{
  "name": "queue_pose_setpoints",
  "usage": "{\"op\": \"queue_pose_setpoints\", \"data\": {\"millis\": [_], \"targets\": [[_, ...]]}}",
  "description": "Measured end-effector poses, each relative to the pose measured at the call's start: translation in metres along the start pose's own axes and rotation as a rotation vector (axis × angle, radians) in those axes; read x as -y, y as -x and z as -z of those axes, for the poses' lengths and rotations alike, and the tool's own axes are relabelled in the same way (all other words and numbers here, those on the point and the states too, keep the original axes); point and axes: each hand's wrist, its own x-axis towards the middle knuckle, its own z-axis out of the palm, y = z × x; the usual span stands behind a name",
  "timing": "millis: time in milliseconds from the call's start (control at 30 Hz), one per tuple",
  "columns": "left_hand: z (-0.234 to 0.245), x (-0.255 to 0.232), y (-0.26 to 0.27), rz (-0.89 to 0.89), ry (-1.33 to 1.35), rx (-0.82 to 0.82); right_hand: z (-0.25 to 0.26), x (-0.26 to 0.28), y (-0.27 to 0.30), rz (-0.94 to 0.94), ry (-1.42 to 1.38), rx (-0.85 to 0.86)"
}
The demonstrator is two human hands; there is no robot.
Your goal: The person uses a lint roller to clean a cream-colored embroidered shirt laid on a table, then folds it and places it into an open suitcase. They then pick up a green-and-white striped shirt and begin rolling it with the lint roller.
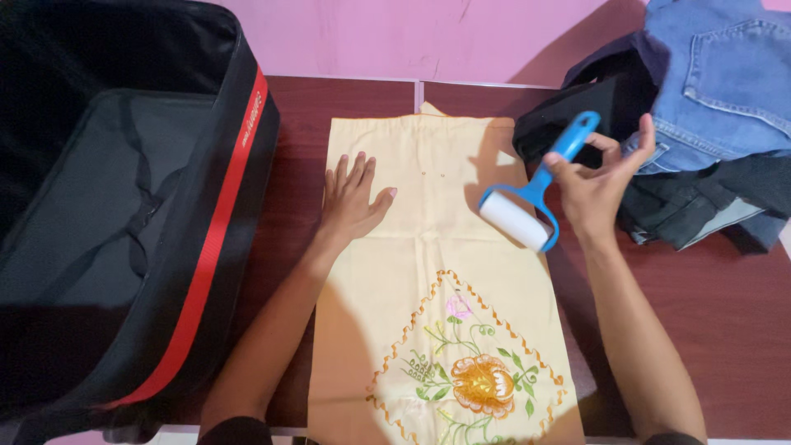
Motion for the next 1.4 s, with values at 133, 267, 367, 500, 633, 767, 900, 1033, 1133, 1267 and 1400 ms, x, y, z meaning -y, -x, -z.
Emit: {"op": "queue_pose_setpoints", "data": {"millis": [133, 267, 367, 500, 633, 767, 900, 1033, 1133, 1267, 1400], "targets": [[0.0, 0.001, 0.0, -0.021, -0.029, -0.031, -0.009, 0.013, 0.0, 0.03, 0.259, 0.12], [-0.002, 0.002, 0.001, -0.021, -0.047, -0.034, -0.007, 0.038, -0.009, -0.037, 0.198, 0.354], [0.0, 0.0, 0.0, -0.019, -0.035, -0.026, -0.005, 0.058, -0.015, -0.128, 0.24, 0.579], [0.005, -0.002, 0.0, 0.004, -0.029, 0.011, -0.012, 0.072, -0.016, -0.056, 0.426, 0.493], [0.007, -0.003, 0.001, 0.017, 0.008, 0.047, -0.018, 0.075, -0.014, 0.02, 0.565, 0.41], [0.009, -0.004, 0.0, 0.037, 0.003, 0.069, -0.024, 0.076, -0.011, -0.115, 0.404, 0.542], [0.008, -0.005, 0.001, 0.029, -0.023, 0.062, -0.033, 0.073, -0.005, -0.027, 0.399, 0.448], [0.008, -0.004, 0.0, 0.032, -0.007, 0.065, -0.043, 0.07, -0.01, -0.077, 0.379, 0.601], [0.007, -0.003, 0.0, 0.025, -0.003, 0.051, -0.054, 0.064, -0.021, -0.016, 0.377, 0.615], [0.004, -0.003, 0.001, 0.024, 0.011, 0.04, -0.06, 0.055, -0.046, 0.066, 0.462, 0.532], [0.007, -0.003, 0.001, 0.032, 0.02, 0.032, -0.067, 0.047, -0.065, 0.052, 0.526, 0.705]]}}
